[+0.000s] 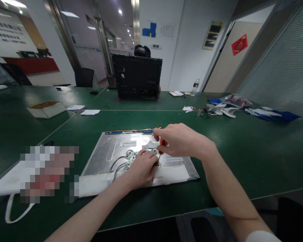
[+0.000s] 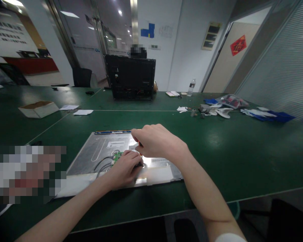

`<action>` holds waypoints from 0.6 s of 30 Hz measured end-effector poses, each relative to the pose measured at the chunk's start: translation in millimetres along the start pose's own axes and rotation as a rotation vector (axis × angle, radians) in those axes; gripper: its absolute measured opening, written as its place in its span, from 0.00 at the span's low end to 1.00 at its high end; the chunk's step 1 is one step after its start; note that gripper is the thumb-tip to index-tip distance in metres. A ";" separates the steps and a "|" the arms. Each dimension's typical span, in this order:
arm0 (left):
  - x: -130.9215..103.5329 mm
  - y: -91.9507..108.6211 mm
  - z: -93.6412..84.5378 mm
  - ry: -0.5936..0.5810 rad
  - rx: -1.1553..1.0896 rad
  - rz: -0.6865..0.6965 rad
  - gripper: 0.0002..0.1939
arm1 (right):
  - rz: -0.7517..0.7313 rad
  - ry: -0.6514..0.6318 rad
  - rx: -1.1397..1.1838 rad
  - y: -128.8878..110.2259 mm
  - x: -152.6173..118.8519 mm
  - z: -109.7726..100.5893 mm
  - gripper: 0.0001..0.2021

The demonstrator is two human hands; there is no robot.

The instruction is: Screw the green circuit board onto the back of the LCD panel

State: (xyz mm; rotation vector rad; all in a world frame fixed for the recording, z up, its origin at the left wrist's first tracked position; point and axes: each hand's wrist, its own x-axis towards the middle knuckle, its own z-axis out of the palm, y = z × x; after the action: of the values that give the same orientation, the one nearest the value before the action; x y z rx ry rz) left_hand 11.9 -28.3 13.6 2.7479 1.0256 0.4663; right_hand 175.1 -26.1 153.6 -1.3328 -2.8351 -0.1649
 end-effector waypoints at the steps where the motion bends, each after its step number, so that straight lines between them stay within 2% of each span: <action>1: -0.1 0.3 -0.6 0.001 0.000 0.000 0.04 | -0.001 -0.002 0.000 0.0 0.2 0.4 0.09; 18: 0.4 -0.3 0.0 0.008 -0.010 0.004 0.05 | -0.009 -0.032 -0.035 -2.9 3.7 1.8 0.07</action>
State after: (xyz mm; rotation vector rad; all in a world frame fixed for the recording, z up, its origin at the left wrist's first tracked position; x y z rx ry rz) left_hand 12.0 -27.9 13.6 2.7422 1.0176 0.4823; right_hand 170.6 -25.0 151.7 -1.3417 -2.8782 -0.1966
